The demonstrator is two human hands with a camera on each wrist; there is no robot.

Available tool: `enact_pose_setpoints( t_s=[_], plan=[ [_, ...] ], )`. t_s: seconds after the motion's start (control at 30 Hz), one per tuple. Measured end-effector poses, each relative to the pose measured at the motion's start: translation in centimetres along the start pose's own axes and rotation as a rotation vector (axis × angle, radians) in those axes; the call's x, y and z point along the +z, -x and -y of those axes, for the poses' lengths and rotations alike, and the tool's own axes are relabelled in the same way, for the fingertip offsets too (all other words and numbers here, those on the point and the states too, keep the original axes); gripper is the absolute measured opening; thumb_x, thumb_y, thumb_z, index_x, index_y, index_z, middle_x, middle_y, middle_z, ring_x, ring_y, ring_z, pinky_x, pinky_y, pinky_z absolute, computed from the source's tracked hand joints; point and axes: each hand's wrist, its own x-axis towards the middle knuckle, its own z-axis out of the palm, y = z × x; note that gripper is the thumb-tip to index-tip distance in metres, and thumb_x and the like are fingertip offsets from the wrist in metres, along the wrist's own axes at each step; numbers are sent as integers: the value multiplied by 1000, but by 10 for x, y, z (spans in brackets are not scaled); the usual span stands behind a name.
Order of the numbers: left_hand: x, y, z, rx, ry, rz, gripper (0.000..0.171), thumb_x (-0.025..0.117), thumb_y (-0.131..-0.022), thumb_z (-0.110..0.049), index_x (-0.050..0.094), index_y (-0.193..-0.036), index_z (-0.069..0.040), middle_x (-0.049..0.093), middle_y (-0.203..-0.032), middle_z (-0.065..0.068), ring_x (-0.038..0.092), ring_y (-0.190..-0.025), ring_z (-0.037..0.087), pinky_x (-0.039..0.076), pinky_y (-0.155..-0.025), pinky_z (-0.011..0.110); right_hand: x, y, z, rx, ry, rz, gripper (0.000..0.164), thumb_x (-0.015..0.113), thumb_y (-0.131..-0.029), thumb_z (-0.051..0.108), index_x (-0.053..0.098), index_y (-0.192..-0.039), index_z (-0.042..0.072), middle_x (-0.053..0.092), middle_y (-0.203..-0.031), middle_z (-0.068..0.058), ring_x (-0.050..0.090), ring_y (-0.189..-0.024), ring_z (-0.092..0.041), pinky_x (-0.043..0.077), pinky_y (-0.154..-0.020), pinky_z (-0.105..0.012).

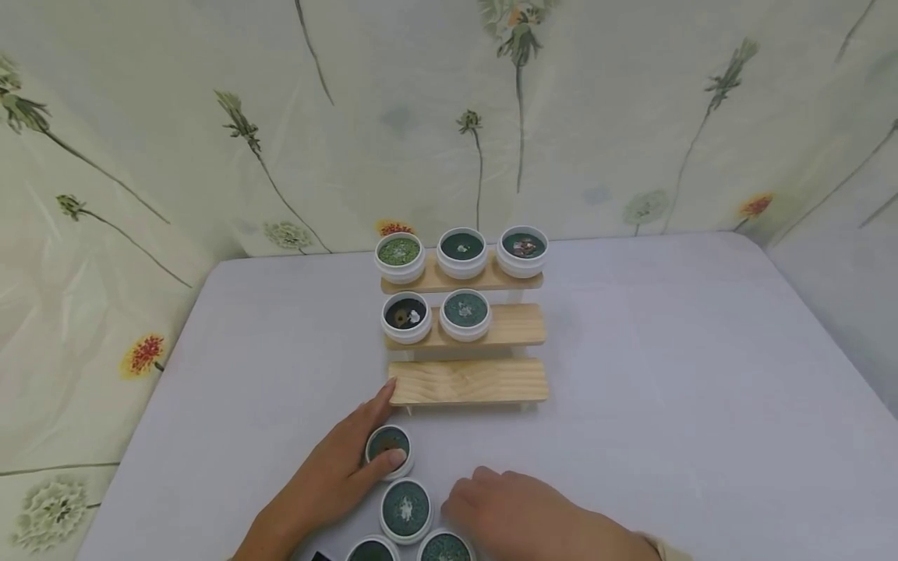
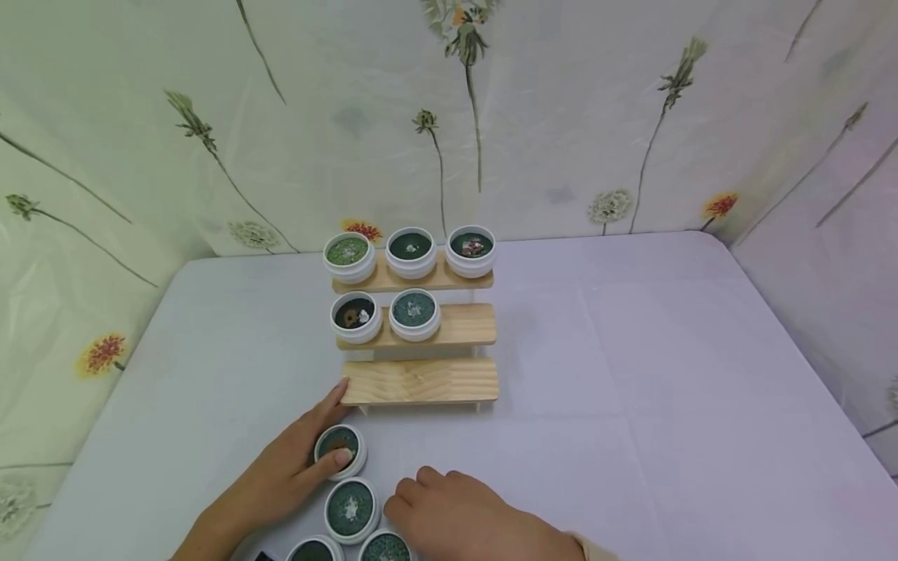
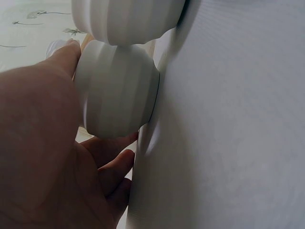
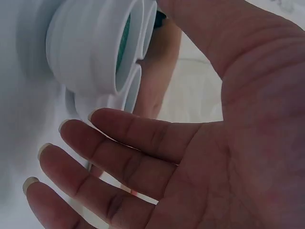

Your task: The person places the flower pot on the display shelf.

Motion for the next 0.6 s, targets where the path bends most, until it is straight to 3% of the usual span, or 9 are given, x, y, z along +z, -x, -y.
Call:
enact_pose_setpoints(
  t_s=[0.13,0.37,0.6],
  plan=[
    [1,0,1,-5,-6,1,83,64,-103,-47,16,-169,-33,53,-155,-4,43,-148,20,35,-120,50,9,-3,3,-34,34,8,39,80,-90,47,72,-118,22,63,-99,16,48,-80,2,45,-65,-16],
    [1,0,1,0,-3,-3,83,64,-103,-46,17,-169,-33,53,-154,-4,43,-147,20,36,-119,51,17,-4,4,-113,154,-64,34,75,-94,49,72,-114,21,57,-87,16,41,-71,3,35,-55,-12],
    [0,0,0,5,-5,-6,83,65,-103,-45,17,-169,-31,54,-153,-3,45,-146,20,37,-119,50,18,-6,5,-109,122,-58,37,73,-95,52,72,-114,20,53,-83,16,39,-70,3,36,-55,-11]
  ],
)
